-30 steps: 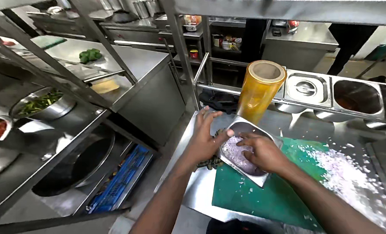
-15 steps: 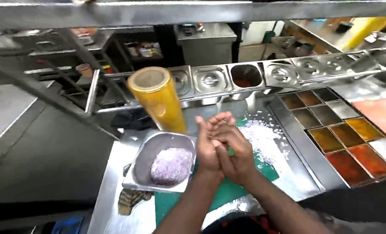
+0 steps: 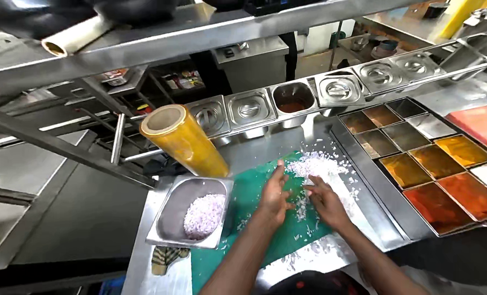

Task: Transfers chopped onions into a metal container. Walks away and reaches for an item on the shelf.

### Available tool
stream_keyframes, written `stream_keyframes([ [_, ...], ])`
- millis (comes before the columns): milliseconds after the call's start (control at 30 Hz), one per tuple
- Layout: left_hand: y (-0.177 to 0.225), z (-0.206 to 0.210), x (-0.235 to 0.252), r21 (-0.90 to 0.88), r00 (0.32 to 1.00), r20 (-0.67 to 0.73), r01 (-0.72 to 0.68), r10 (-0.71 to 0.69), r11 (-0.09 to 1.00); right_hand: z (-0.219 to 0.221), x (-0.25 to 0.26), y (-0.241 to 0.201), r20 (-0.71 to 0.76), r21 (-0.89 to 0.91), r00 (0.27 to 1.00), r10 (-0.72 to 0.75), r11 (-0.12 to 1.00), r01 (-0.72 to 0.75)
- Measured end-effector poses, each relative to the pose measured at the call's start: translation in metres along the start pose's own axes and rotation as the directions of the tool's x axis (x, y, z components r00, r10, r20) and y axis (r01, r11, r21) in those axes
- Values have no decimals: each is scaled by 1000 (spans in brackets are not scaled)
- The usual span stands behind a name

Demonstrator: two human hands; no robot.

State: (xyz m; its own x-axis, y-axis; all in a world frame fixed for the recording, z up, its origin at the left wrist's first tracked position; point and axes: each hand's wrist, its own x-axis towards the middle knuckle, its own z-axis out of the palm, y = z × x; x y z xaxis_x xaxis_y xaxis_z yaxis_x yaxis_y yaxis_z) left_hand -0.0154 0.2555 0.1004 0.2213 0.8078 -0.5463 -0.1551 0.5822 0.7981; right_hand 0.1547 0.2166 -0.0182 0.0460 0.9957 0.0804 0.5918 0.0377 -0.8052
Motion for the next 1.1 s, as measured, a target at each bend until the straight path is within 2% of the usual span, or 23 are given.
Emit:
stream_keyframes([
  [67, 14, -21, -25, 184, 978, 114, -192, 174, 964, -11, -2, -7, -61, -59, 998, 7, 998, -11],
  [100, 24, -36, -39, 303, 948, 185, -306, 259, 903, -12, -2, -12, -41, -87, 999, -18, 996, 14],
  [133, 37, -53, -50, 427, 909, 215, -417, 357, 803, -10, 1, -20, -10, -82, 999, -46, 996, 45],
  [167, 51, -73, -58, 576, 862, 185, -485, 472, 659, -4, 4, -30, 10, -57, 996, -87, 995, 88],
  [200, 63, -98, -66, 743, 814, 115, -451, 569, 495, 4, 6, -43, 40, -7, 993, -113, 994, 113],
  [233, 73, -125, -74, 880, 766, 26, -321, 642, 349, 14, 7, -60, 89, 77, 989, -115, 991, 108],
  [267, 80, -155, -80, 959, 729, -66, -143, 682, 246, 26, 7, -81, 193, 192, 977, -93, 980, 56],
  [300, 83, -187, -83, 979, 709, -163, 33, 686, 199, 38, 8, -102, 337, 276, 939, -66, 961, -31],
  [333, 82, -217, -84, 963, 722, -266, 170, 639, 208, 52, 11, -123, 470, 335, 882, -47, 933, -129],
  [367, 77, -245, -81, 933, 749, -355, 248, 559, 261, 68, 14, -142, 558, 373, 829, -26, 900, -223],
  [400, 69, -267, -77, 907, 783, -401, 265, 476, 328, 85, 18, -157, 595, 393, 803, -2, 873, -289],
  [467, 45, -294, -70, 846, 862, -373, 165, 342, 507, 114, 23, -176, 570, 395, 819, 66, 852, -344],
  [533, 22, -292, -80, 767, 864, -377, 90, 333, 635, 124, 17, -179, 520, 378, 848, 105, 862, -338],
  [633, 12, -277, -97, 635, 850, -439, 64, 291, 770, 123, 23, -179, 460, 302, 881, 112, 913, -275],
  [700, -1, -275, -102, 536, 860, -461, 75, 217, 841, 128, 33, -182, 441, 192, 883, 157, 945, -264],
  [800, -2, -277, -101, 472, 869, -441, 13, 223, 881, 126, 45, -184, 432, 143, 894, 121, 969, -201],
  [867, -6, -271, -99, 443, 870, -451, 24, 200, 896, 125, 41, -184, 418, 122, 888, 189, 958, -261],
  [933, -11, -271, -92, 439, 859, -455, -14, 236, 898, 125, 50, -184, 418, 90, 887, 196, 963, -255],
  [1100, -36, -270, -94, 426, 801, -459, -181, 384, 886, 122, 44, -176, 379, 61, 924, 57, 994, -86],
])
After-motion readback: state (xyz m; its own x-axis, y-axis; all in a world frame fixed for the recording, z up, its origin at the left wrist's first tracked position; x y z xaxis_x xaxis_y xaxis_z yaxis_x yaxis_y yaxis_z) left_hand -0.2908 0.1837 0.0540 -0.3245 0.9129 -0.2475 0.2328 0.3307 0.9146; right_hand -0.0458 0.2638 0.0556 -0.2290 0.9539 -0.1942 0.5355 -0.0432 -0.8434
